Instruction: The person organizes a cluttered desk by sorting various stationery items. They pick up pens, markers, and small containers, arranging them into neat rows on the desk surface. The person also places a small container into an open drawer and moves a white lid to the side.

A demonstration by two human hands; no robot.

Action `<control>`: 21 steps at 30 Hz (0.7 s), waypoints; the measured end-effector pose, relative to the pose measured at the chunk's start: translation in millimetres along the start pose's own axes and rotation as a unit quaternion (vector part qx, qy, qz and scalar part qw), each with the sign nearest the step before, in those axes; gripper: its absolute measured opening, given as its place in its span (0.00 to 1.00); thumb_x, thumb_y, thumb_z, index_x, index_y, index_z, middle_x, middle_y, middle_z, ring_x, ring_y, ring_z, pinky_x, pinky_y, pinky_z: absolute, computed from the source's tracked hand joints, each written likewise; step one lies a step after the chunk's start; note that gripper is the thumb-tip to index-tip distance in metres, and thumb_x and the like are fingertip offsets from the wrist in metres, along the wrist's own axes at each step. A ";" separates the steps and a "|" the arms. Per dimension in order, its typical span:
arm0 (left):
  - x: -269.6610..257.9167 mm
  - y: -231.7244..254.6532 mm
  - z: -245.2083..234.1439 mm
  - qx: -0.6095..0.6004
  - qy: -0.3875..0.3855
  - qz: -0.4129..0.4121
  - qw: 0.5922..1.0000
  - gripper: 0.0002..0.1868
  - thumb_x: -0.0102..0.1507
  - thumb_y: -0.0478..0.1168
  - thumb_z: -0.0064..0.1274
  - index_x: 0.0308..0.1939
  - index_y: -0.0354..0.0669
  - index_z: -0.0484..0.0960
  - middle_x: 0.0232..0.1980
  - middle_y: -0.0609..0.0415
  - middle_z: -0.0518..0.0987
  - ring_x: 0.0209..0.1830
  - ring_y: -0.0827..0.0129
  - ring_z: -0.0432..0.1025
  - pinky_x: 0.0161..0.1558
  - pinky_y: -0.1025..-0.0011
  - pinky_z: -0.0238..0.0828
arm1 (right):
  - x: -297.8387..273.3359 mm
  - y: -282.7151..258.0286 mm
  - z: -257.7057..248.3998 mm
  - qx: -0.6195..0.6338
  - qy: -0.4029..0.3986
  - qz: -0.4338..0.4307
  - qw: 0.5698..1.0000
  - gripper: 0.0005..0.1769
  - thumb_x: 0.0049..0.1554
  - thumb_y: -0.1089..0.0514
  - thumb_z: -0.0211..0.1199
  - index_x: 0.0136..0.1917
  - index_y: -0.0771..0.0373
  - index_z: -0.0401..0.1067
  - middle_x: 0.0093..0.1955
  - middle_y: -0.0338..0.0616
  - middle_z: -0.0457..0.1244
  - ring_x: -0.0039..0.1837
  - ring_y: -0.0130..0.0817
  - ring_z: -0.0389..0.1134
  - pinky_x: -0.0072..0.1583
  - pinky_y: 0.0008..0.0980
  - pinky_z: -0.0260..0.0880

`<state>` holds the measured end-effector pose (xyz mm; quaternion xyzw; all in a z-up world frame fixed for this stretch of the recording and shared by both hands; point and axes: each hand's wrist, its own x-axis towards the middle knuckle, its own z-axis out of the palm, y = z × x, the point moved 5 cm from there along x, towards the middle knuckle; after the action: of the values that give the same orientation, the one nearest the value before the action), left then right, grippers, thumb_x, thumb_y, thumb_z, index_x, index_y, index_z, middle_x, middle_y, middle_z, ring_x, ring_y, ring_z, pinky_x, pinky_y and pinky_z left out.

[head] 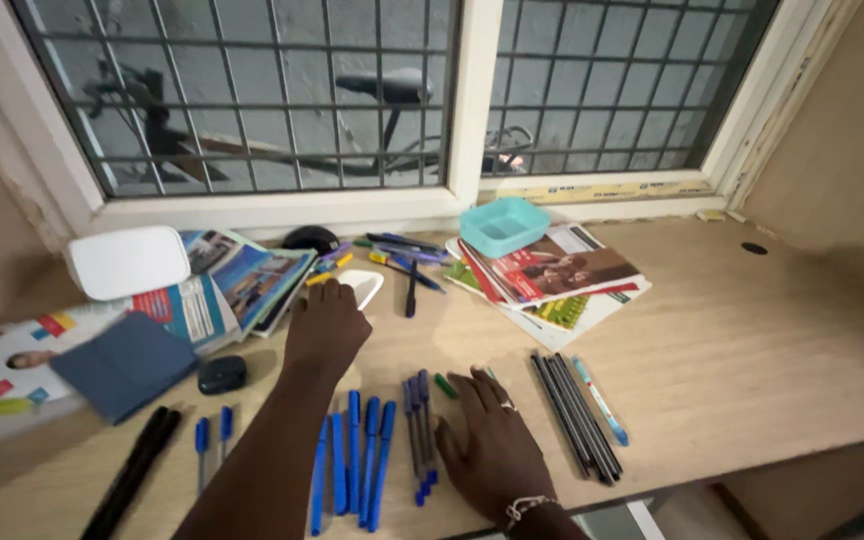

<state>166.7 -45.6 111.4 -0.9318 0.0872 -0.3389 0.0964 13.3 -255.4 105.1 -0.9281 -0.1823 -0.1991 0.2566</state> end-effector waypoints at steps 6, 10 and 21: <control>-15.0 -14.1 -51.3 -0.138 0.100 -0.057 0.984 0.12 0.58 0.43 0.53 0.39 0.38 0.75 0.44 0.45 0.76 0.49 0.53 0.72 0.48 0.55 0.72 | 0.8 1.2 -0.2 -0.012 -0.016 0.017 1.000 0.34 0.58 0.48 0.61 0.72 0.66 0.60 0.72 0.65 0.56 0.76 0.59 0.52 0.72 0.50 0.55; -37.2 2.3 -90.9 -0.170 0.099 -0.034 0.980 0.10 0.57 0.41 0.54 0.37 0.40 0.73 0.39 0.45 0.73 0.44 0.51 0.71 0.45 0.54 0.70 | -3.4 0.6 -1.8 0.000 0.001 0.030 1.000 0.34 0.58 0.48 0.61 0.72 0.64 0.60 0.72 0.63 0.56 0.75 0.59 0.54 0.69 0.49 0.58; -151.0 86.5 -168.2 -0.440 0.176 -0.046 0.879 0.11 0.55 0.34 0.54 0.37 0.35 0.70 0.37 0.42 0.72 0.37 0.48 0.69 0.42 0.52 0.67 | -22.0 10.1 -10.8 0.061 0.105 0.000 0.993 0.27 0.56 0.58 0.60 0.69 0.62 0.64 0.58 0.51 0.65 0.66 0.54 0.62 0.65 0.49 0.64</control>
<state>-64.8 -115.0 124.4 -0.8063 0.2001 -0.4280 -0.3560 -4.0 -274.6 99.4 -0.8849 -0.1657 -0.2837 0.3302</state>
